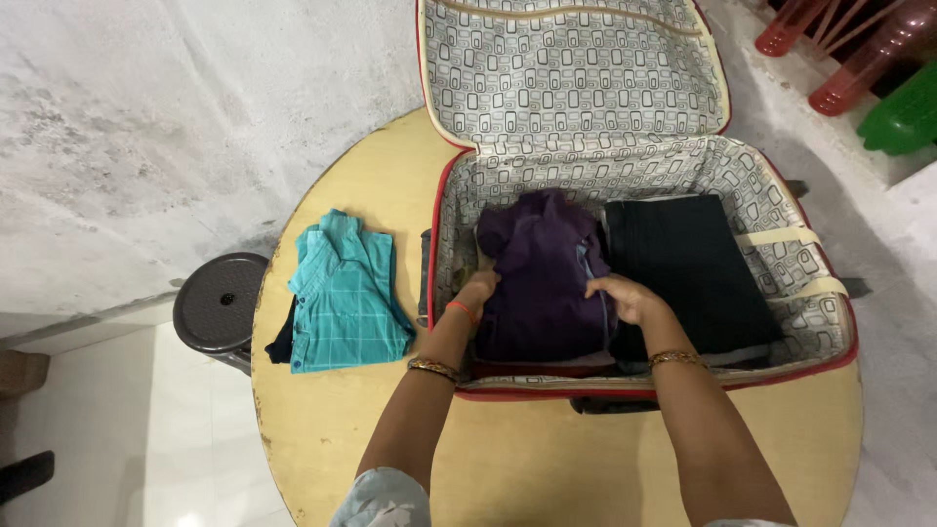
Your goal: The person folds and places several garments into an open suitcase on a round table. Items handled include a white shirt, a purple top, a teal shirt, and a black garment. The person arranges them neatly inside the suitcase.
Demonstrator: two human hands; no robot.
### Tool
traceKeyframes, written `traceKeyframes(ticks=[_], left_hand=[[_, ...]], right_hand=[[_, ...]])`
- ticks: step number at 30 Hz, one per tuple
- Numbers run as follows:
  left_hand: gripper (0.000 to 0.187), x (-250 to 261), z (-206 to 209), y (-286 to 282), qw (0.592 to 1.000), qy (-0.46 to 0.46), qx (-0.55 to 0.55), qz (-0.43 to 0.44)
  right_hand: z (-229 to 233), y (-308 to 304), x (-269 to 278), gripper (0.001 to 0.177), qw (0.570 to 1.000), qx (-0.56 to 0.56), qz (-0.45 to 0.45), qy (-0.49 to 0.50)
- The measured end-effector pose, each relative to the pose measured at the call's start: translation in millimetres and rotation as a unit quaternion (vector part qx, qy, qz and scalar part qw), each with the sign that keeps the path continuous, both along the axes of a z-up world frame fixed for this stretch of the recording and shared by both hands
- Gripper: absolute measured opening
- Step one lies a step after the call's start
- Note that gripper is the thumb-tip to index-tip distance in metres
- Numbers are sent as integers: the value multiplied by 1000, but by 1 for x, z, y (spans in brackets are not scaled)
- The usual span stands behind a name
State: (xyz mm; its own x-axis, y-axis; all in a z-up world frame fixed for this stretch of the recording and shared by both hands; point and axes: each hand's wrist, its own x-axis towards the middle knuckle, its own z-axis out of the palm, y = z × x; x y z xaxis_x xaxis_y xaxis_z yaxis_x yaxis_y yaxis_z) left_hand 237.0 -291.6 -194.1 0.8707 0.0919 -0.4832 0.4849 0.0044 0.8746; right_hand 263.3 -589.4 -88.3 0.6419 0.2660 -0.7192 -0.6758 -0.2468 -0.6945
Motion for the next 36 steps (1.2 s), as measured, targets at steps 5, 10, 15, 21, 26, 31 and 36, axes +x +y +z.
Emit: traceKeyframes(ticks=[5, 10, 15, 21, 26, 31, 36], left_hand=[[41, 1, -8, -3, 996, 45, 63, -54], [59, -2, 15, -1, 999, 33, 11, 16], [71, 28, 38, -4, 984, 117, -30, 129], [87, 59, 18, -12, 979, 18, -22, 202], [91, 63, 0, -9, 979, -29, 2, 202], [87, 64, 12, -14, 966, -190, -52, 168], [85, 74, 18, -17, 928, -272, 199, 155]], right_hand=[[-11, 4, -2, 83, 993, -90, 73, -12], [-10, 5, 7, 94, 995, -88, 48, -19], [-28, 10, 36, 89, 1000, 18, -23, -10], [-57, 18, 69, 83, 992, 57, -105, -34], [-49, 32, 82, 78, 982, 60, -175, 28], [-24, 47, 75, 63, 963, 158, -216, 40], [-14, 46, 76, 49, 978, 124, -162, -43]])
